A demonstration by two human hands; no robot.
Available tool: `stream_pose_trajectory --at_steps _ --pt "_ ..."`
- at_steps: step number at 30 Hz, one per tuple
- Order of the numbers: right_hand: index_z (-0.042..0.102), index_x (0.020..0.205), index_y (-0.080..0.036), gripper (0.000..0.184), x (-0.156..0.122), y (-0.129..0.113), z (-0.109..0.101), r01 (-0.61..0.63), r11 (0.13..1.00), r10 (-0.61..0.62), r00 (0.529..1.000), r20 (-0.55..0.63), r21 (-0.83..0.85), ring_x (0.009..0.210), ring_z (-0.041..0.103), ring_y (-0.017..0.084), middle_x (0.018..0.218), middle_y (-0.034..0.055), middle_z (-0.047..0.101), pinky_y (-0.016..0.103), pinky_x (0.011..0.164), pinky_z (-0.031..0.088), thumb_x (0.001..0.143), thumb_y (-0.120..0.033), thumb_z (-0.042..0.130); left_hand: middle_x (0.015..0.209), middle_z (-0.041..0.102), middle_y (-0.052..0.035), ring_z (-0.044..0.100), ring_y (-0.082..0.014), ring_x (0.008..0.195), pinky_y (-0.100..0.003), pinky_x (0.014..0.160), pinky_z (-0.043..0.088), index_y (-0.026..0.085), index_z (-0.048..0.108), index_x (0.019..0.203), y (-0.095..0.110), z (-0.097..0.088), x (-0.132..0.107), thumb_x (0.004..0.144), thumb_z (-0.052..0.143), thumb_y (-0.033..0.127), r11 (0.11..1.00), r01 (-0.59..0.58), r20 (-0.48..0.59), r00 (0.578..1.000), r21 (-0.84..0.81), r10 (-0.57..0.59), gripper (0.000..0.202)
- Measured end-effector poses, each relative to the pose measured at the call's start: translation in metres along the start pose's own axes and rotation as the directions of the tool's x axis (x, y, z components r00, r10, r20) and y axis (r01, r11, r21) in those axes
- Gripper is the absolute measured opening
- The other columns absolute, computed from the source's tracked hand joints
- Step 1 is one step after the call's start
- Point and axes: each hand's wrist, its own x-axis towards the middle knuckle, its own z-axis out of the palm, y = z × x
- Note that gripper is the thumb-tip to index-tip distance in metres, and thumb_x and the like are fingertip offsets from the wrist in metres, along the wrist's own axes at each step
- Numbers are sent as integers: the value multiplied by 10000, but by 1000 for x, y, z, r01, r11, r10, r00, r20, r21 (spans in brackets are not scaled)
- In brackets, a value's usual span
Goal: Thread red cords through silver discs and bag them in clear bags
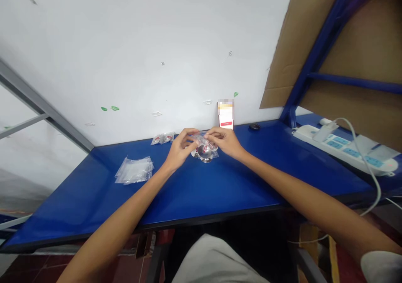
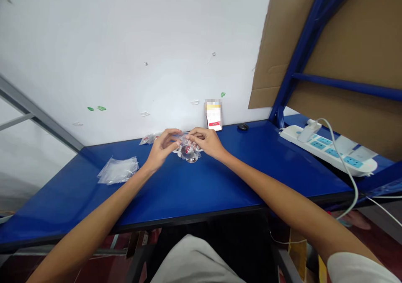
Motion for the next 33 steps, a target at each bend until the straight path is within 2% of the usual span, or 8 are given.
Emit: stream_pose_trajectory --at_steps 4,8,13,17,22,25,28,33 --pt "829 1042 -233 310 -3 -3 2 22 999 -22 999 24 -25 608 630 156 797 22 771 288 566 512 921 -514 776 1293 707 -100 690 -242 1133 -323 901 574 232 668 1274 -8 7 -2 910 806 397 996 2 18 1000 92 -3 423" --pt "833 1118 -259 307 -4 -7 4 27 998 -26 999 32 -58 606 645 161 793 14 767 303 589 546 943 -497 750 1024 734 -62 709 -183 863 -297 773 576 196 661 1070 -12 10 -4 958 750 444 999 13 -78 997 37 -10 287" --pt "837 1101 -261 290 -4 -14 4 19 1000 -19 1000 15 11 628 657 165 847 28 784 302 575 550 949 -488 738 905 722 -38 652 -138 612 -289 595 568 197 607 1038 -5 7 -4 965 737 481 997 35 -88 995 -67 -41 320" --pt "837 1079 -250 310 -3 -14 4 -4 1000 4 1000 -7 28 588 620 157 774 22 761 290 531 515 933 -509 750 930 727 -46 666 -141 652 -272 597 553 202 601 1035 1 5 -3 946 761 489 1000 21 -104 994 -22 -23 340" --pt "841 1039 -255 309 -2 -11 5 -14 999 16 999 -46 38 595 618 162 736 10 738 298 543 532 896 -524 791 1030 749 -64 700 -163 802 -276 706 569 222 583 1189 -2 5 -2 902 818 429 1000 2 -35 999 8 -2 425" --pt "838 1012 -255 299 -2 -12 4 -14 999 17 997 -73 41 587 606 156 741 10 730 298 540 533 894 -526 795 914 709 -37 670 -155 741 -284 677 568 202 609 1057 -6 5 -2 922 793 439 999 19 -31 999 -29 -20 329" --pt "817 1104 -258 344 0 -11 1 -25 998 25 1000 1 56 634 652 174 780 11 747 323 607 580 867 -507 828 825 643 -11 630 -150 699 -279 639 551 198 623 958 -6 3 -1 923 785 459 1000 18 -60 998 -5 -18 309" --pt "789 1163 -229 404 2 -5 -3 -58 993 51 997 64 106 690 725 206 808 28 785 361 695 625 856 -486 841 800 622 -1 618 -151 664 -292 646 541 210 680 995 -2 0 -1 949 745 444 1000 0 -119 993 17 2 247"
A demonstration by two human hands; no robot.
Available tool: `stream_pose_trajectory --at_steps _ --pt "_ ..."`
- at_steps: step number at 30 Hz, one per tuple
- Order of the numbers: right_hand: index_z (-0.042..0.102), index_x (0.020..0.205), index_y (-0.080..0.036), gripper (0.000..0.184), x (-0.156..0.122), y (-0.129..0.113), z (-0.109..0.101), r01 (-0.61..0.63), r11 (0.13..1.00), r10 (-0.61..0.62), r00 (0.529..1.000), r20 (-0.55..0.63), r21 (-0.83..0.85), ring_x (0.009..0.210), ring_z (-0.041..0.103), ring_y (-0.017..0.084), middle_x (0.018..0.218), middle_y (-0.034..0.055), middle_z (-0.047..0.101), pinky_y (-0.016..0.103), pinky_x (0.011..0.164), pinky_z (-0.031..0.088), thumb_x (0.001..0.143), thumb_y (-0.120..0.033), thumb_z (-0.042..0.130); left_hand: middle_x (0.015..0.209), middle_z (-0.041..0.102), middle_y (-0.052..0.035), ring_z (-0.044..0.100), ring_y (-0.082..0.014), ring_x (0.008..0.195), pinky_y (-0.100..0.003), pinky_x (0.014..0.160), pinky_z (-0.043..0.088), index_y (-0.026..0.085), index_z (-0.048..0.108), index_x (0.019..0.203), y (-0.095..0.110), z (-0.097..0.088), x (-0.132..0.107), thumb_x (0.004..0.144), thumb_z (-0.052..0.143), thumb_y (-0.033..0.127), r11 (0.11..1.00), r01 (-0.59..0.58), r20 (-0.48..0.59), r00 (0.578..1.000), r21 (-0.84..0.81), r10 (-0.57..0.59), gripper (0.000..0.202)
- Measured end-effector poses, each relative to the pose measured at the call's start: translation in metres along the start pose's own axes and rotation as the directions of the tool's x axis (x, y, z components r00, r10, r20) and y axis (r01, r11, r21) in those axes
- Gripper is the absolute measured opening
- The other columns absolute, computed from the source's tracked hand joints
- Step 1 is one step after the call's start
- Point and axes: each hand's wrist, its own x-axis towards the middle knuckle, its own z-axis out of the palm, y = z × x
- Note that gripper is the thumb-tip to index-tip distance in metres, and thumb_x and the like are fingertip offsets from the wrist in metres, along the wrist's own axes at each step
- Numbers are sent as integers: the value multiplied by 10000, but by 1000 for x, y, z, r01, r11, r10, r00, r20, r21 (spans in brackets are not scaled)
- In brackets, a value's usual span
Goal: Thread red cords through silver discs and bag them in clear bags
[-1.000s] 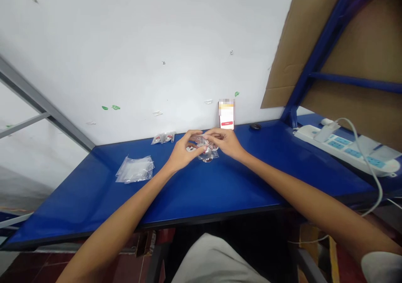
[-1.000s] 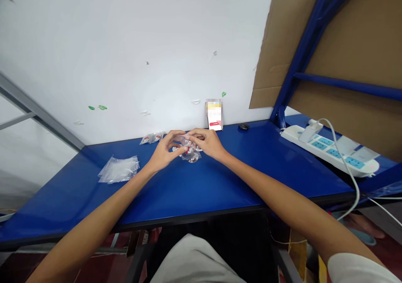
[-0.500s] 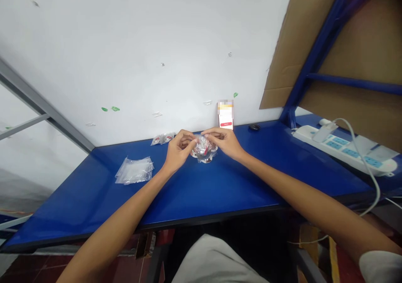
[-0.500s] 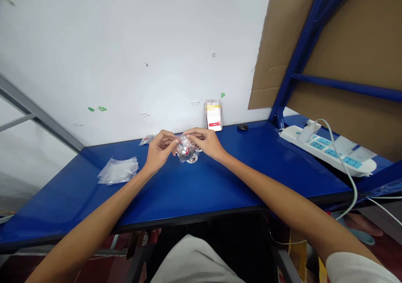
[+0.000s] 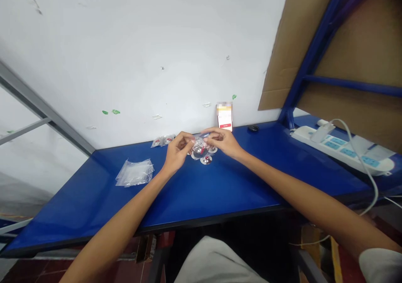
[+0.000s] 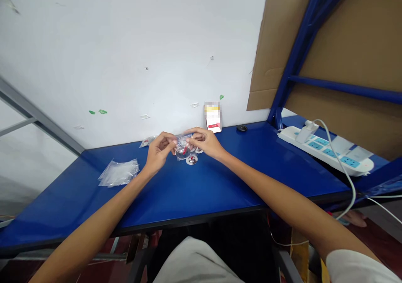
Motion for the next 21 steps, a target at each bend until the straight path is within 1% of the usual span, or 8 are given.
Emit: stream_pose_trajectory --at_steps 3,6,8,11,14,16,19,21 --pt "794 1104 -231 361 1 3 -1 -25 999 25 1000 -2 38 672 728 202 807 33 798 356 689 619 851 -483 846 776 631 0 618 -154 624 -306 633 537 213 713 984 0 1 0 941 744 421 999 -3 -20 1000 -51 2 215" --pt "794 1081 -245 324 0 2 1 -25 997 26 1000 -11 68 666 717 195 800 23 792 346 686 604 861 -477 841 880 689 -36 640 -164 654 -323 643 545 209 767 959 -3 0 -1 934 742 397 995 -27 -23 999 -100 25 192" --pt "797 1077 -245 294 -1 1 1 -12 997 14 1000 -18 75 680 704 191 805 21 783 332 675 583 884 -466 816 940 715 -62 653 -174 684 -337 676 553 200 804 950 -4 -3 -1 948 704 391 993 -45 6 999 -108 46 216" --pt "799 1087 -245 257 -1 0 0 4 999 -3 1000 -20 42 721 684 187 830 18 763 316 676 557 922 -439 762 948 742 -85 664 -185 706 -352 730 558 184 823 926 -7 -7 1 980 644 419 998 -38 56 998 -57 42 301" --pt "796 1040 -228 254 0 0 -2 -13 999 10 999 44 52 763 691 188 908 30 759 327 714 566 969 -440 675 909 751 -76 657 -187 717 -333 715 550 177 803 903 -10 -6 2 947 718 454 999 24 16 1000 30 -24 293" --pt "780 1017 -212 292 1 1 -1 -27 997 21 996 86 73 775 697 186 945 40 756 334 732 573 995 -461 629 917 750 -65 664 -186 752 -309 703 543 179 781 975 -12 -3 2 904 784 432 998 54 -13 998 44 -54 262" --pt "725 1095 -215 284 1 4 1 -23 1000 23 999 41 3 754 687 179 899 17 739 317 710 564 930 -446 740 954 728 -48 674 -172 798 -284 726 546 193 720 1125 -16 2 2 884 818 390 999 41 -19 999 14 -41 326" --pt "697 1134 -220 339 1 6 2 -10 998 10 1000 -1 -68 753 689 178 879 1 736 316 721 564 867 -392 817 934 698 -32 669 -161 795 -279 743 550 199 688 1153 -18 3 2 893 813 391 1000 24 -15 1000 3 -24 346"
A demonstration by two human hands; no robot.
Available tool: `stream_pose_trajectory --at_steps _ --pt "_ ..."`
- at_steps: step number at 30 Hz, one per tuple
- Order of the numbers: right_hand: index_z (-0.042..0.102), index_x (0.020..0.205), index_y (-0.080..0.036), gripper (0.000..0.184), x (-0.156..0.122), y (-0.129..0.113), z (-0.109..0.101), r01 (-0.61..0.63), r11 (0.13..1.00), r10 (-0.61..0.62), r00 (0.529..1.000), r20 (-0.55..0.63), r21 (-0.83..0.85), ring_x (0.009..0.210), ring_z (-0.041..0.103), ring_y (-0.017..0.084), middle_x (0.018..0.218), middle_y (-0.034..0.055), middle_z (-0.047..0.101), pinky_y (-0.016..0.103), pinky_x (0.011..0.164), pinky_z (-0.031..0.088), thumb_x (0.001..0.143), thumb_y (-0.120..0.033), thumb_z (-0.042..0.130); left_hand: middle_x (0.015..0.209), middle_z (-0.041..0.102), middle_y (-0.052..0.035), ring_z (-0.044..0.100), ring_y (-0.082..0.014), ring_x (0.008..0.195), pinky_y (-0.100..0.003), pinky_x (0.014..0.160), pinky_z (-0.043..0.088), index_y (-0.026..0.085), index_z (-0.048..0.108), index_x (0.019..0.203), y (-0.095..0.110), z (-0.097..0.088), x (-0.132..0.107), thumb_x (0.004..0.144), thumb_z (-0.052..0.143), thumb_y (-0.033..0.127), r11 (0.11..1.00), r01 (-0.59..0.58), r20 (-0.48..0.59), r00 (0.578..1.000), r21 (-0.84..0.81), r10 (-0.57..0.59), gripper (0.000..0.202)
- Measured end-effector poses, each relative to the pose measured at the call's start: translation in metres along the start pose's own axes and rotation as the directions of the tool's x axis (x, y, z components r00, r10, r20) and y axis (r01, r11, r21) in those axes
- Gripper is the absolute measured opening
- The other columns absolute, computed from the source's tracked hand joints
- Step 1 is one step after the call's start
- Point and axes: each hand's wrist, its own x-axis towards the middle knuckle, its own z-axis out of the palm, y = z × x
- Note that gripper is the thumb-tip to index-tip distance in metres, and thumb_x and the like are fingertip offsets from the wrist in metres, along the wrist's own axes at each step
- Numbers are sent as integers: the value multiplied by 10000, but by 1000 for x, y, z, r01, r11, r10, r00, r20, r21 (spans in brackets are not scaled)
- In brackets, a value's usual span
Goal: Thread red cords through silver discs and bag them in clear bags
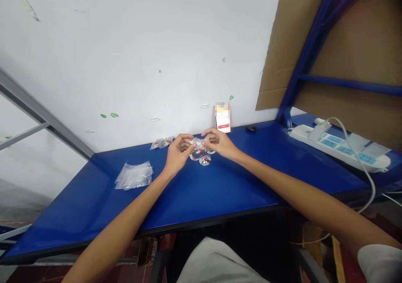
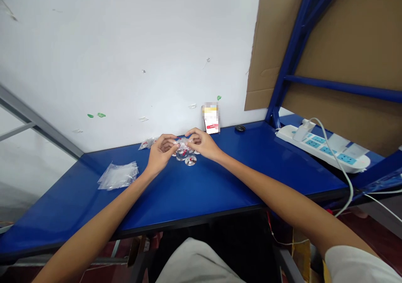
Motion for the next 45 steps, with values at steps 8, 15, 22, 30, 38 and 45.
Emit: stream_pose_trajectory --at_steps 8,15,22,30,38,45 --pt "706 1148 -233 369 1 4 0 58 998 -58 998 -9 6 835 732 198 894 14 764 358 830 594 850 -400 847 1010 729 -66 688 -193 878 -269 707 557 184 723 1094 -13 -3 1 950 756 464 1000 30 134 990 8 -30 316" --pt "788 1058 -208 297 2 2 -2 -52 999 52 995 88 4 800 721 192 883 36 774 343 771 586 848 -410 844 971 762 -66 670 -179 781 -267 654 552 183 770 1101 -10 -3 1 954 756 450 1000 11 64 998 9 -11 305" --pt "834 983 -235 218 0 -2 1 -30 988 26 999 29 153 681 658 162 839 22 772 307 655 541 827 -387 856 1041 775 -87 657 -176 782 -292 699 547 186 850 1063 -4 -8 2 934 754 345 984 11 92 996 -179 5 226" --pt "836 973 -217 198 -1 -3 -5 13 995 -25 993 112 102 831 698 187 943 43 777 333 795 553 930 -362 709 970 765 -88 674 -189 801 -292 702 556 167 839 998 -1 -9 5 909 797 423 999 45 74 996 -22 -43 274" --pt "786 1079 -191 323 3 10 1 -26 1000 26 998 61 -4 808 702 186 912 45 761 336 785 577 826 -383 849 1022 768 -81 702 -208 874 -283 695 562 183 774 1082 -9 -6 3 932 771 468 995 41 120 991 86 -51 322" --pt "825 1031 -178 308 4 14 2 -36 999 36 999 12 6 797 743 207 891 58 804 347 776 601 795 -373 859 969 765 -59 687 -202 831 -314 736 522 221 829 990 -11 -12 6 981 717 451 943 -105 186 981 315 48 257"
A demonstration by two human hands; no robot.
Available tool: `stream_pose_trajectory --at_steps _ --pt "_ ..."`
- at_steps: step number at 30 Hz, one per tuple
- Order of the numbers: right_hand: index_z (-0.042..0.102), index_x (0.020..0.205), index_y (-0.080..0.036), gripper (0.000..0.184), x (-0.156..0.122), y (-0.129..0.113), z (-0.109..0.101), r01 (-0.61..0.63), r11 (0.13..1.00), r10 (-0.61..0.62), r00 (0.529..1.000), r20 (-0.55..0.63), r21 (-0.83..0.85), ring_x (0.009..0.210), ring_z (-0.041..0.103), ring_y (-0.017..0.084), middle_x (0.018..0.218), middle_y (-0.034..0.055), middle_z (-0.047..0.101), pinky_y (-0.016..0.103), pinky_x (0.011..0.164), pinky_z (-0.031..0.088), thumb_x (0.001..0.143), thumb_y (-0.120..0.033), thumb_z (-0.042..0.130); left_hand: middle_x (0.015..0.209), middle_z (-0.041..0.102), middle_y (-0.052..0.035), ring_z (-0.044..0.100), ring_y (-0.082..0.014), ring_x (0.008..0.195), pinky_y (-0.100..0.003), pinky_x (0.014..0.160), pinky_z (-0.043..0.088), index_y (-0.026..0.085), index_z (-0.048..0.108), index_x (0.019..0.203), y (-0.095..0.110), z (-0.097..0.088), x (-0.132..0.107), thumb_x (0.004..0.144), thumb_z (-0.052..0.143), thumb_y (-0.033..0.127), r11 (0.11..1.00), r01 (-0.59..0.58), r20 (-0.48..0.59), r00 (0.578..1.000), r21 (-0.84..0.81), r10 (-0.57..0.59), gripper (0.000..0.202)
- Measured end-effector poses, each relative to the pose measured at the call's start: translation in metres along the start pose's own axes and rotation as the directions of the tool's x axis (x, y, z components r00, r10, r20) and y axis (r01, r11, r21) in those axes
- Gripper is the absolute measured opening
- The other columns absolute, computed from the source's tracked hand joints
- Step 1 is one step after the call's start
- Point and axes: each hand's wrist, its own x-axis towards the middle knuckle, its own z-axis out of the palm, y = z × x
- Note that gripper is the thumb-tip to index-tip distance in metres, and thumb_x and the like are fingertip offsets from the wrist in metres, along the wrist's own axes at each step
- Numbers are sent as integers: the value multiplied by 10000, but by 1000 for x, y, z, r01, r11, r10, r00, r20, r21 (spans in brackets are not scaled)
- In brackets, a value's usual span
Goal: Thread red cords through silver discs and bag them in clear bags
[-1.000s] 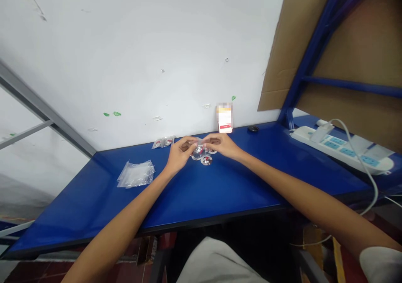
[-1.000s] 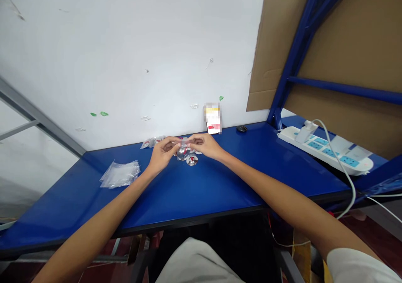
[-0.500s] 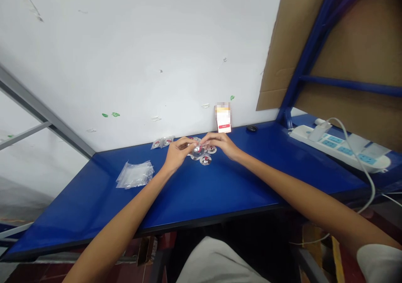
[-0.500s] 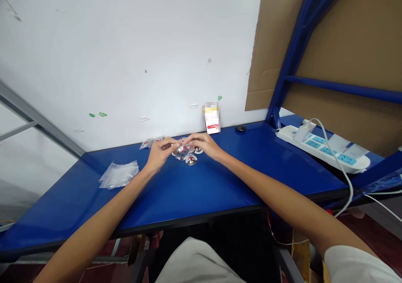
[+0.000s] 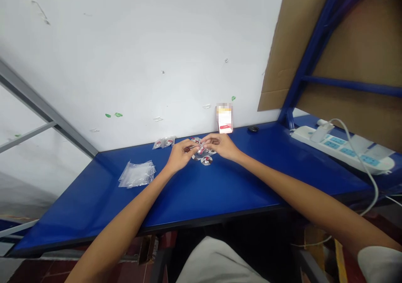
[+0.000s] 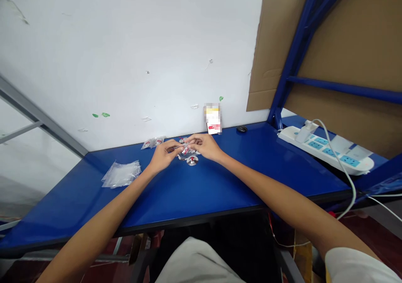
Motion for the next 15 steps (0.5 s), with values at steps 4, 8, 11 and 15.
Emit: stream_pose_trajectory --at_steps 4,8,11,15 --pt "836 1004 -189 271 0 -6 6 7 1000 -7 999 -32 13 789 756 211 906 58 820 343 743 627 813 -381 843 970 766 -69 692 -218 863 -337 777 524 228 848 964 1 -15 6 971 724 447 999 -5 -21 1000 37 6 252" --pt "842 1008 -214 180 -2 -12 10 71 996 -74 996 -49 -61 795 769 208 927 51 832 343 752 632 869 -312 785 1037 730 -86 676 -247 990 -371 890 523 263 864 1009 11 -28 12 957 731 438 980 -115 14 993 163 114 226" --pt "835 1020 -228 151 -5 -18 9 159 969 -175 982 -69 -191 816 771 207 937 45 831 343 771 627 900 -263 751 888 689 -53 635 -213 856 -334 810 492 274 864 1032 26 -26 15 958 699 364 926 -164 20 986 341 167 202" --pt "798 1111 -254 179 -12 -28 10 278 922 -294 956 -21 -270 930 774 202 1047 38 820 346 872 637 948 -290 733 641 639 21 525 -138 573 -272 633 420 221 839 1003 43 -22 20 924 623 277 943 -47 10 999 329 46 236"
